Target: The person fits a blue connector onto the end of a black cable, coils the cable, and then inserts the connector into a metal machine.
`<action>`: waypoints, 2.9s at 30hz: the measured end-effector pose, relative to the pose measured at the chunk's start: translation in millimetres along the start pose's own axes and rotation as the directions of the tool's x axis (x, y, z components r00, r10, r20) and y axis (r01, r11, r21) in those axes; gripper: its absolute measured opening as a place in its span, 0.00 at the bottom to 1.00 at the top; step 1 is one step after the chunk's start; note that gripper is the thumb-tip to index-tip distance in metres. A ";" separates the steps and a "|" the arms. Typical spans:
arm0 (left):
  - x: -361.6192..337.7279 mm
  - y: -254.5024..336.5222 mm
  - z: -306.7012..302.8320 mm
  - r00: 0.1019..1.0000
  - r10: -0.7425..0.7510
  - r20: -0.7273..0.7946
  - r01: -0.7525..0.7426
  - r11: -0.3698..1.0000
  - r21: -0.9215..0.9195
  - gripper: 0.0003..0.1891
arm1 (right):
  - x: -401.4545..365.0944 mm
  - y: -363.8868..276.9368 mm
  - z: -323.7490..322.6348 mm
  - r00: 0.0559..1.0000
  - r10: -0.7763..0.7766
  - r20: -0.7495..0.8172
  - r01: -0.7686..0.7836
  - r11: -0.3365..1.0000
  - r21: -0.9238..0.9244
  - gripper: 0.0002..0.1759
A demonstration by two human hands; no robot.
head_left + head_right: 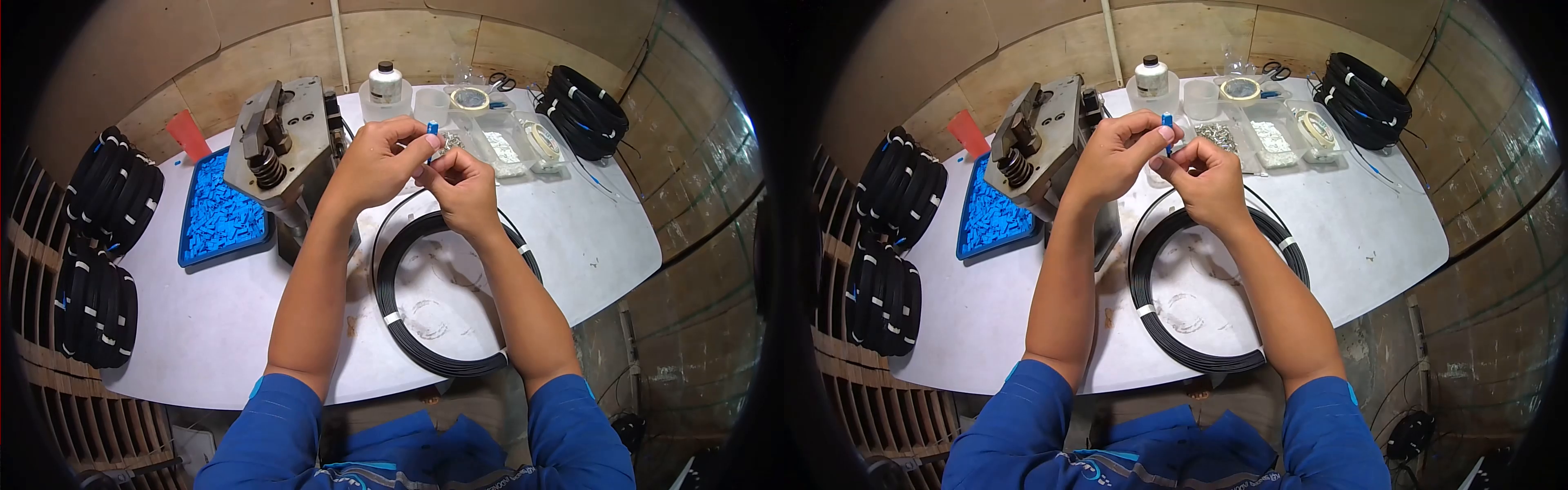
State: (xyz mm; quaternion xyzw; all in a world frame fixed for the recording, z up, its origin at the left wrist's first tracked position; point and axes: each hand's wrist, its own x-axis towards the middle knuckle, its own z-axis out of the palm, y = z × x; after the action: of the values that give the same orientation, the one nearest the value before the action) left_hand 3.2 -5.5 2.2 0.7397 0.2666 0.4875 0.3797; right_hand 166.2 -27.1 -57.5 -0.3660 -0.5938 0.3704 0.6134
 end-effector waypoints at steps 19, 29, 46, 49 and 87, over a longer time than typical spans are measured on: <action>0.6 -2.6 -3.1 0.997 -0.048 0.060 0.047 0.999 0.002 0.15 | -1.3 -4.5 2.9 0.999 -0.032 -0.009 0.032 0.999 -0.018 0.15; 1.6 -9.7 -6.0 0.998 -0.023 0.059 0.022 1.000 0.018 0.15 | -0.7 1.2 2.5 0.999 -0.034 -0.011 0.033 0.999 -0.033 0.15; -1.0 3.8 -1.8 0.997 -0.041 0.061 0.042 0.999 -0.004 0.15 | -0.1 0.9 1.6 0.998 -0.056 -0.019 0.056 0.998 -0.009 0.15; -1.8 4.6 -3.9 0.994 -0.073 0.085 0.074 0.997 -0.009 0.15 | -0.4 1.8 1.6 0.998 -0.060 -0.013 0.059 0.998 -0.007 0.15; 3.4 -6.3 -3.1 0.981 0.129 -0.142 -0.119 0.990 0.076 0.14 | -3.5 -6.0 3.8 0.987 -0.157 0.028 0.158 0.987 -0.036 0.08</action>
State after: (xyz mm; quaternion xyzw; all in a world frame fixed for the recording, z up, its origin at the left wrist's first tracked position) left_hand 1.6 1.6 -0.5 0.7293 0.2633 0.5541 0.3029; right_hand 162.4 -33.0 -53.7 -0.3247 -0.6355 0.3140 0.6262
